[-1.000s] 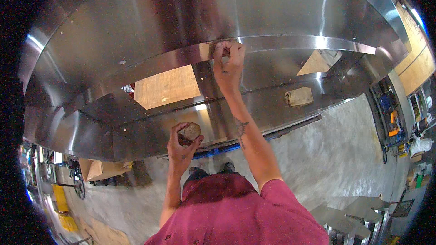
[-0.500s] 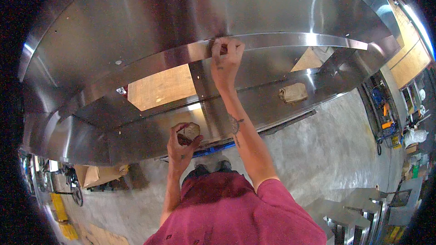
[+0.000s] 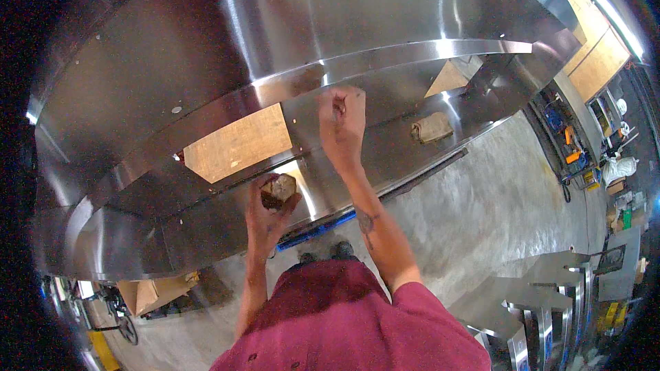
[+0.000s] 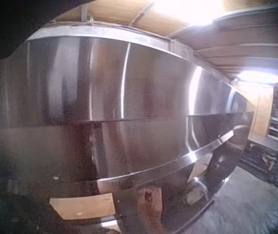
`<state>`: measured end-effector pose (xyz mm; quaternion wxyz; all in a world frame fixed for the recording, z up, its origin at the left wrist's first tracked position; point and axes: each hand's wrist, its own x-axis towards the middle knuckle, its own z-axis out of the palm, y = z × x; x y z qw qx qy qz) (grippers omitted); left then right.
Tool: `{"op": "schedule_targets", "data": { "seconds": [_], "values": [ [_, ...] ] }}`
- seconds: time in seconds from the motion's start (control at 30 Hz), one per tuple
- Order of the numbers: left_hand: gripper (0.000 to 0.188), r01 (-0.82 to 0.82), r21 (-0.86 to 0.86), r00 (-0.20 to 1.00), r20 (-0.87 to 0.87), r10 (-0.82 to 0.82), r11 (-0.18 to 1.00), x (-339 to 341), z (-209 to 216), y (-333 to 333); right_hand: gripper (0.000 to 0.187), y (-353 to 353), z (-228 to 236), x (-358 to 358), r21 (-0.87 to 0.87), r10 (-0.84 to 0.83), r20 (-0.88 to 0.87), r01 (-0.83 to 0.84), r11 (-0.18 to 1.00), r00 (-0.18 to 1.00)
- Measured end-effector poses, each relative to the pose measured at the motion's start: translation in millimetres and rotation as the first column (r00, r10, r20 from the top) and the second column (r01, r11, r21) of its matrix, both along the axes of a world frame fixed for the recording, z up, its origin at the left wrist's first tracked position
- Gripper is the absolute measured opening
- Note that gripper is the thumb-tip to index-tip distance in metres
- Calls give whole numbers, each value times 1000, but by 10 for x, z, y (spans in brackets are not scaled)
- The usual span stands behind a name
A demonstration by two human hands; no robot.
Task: The person applies a substance from a small container onto a large curved metal structure using a small tool, then wipes the surface with a cloth. The person sits on the floor during part of the task.
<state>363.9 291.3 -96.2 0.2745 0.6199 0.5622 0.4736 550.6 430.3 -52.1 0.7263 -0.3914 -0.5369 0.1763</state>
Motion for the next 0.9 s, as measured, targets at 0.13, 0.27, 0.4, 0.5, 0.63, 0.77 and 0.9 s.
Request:
{"op": "schedule_targets", "data": {
  "seconds": [0.13,0.27,0.4,0.5,0.63,0.77,0.9],
  "values": [
    [62,29,41,999,31,-30,999,-9,57,171,16,-662,-30,-84,-52,63,260,-51,997,964],
    [63,117,84,989,77,-124,990,1,125,259,26,-1050,5,-127,-110,41,492,16,994,870],
    [65,206,175,975,52,-218,963,41,117,330,29,-1120,-13,-140,-71,-7,598,62,996,802],
    [67,254,201,960,71,-273,946,97,72,349,29,-1156,-44,-115,-113,9,597,73,991,802],
    [69,223,149,970,65,-235,963,211,54,380,30,-1159,-44,56,-141,5,514,79,987,858],
    [63,175,21,980,89,-176,984,346,97,421,18,-850,13,625,-52,-163,407,201,978,899],
    [58,149,14,971,187,-149,989,507,82,404,12,-14,42,1342,10,-217,-11,217,976,976]
  ]
}}
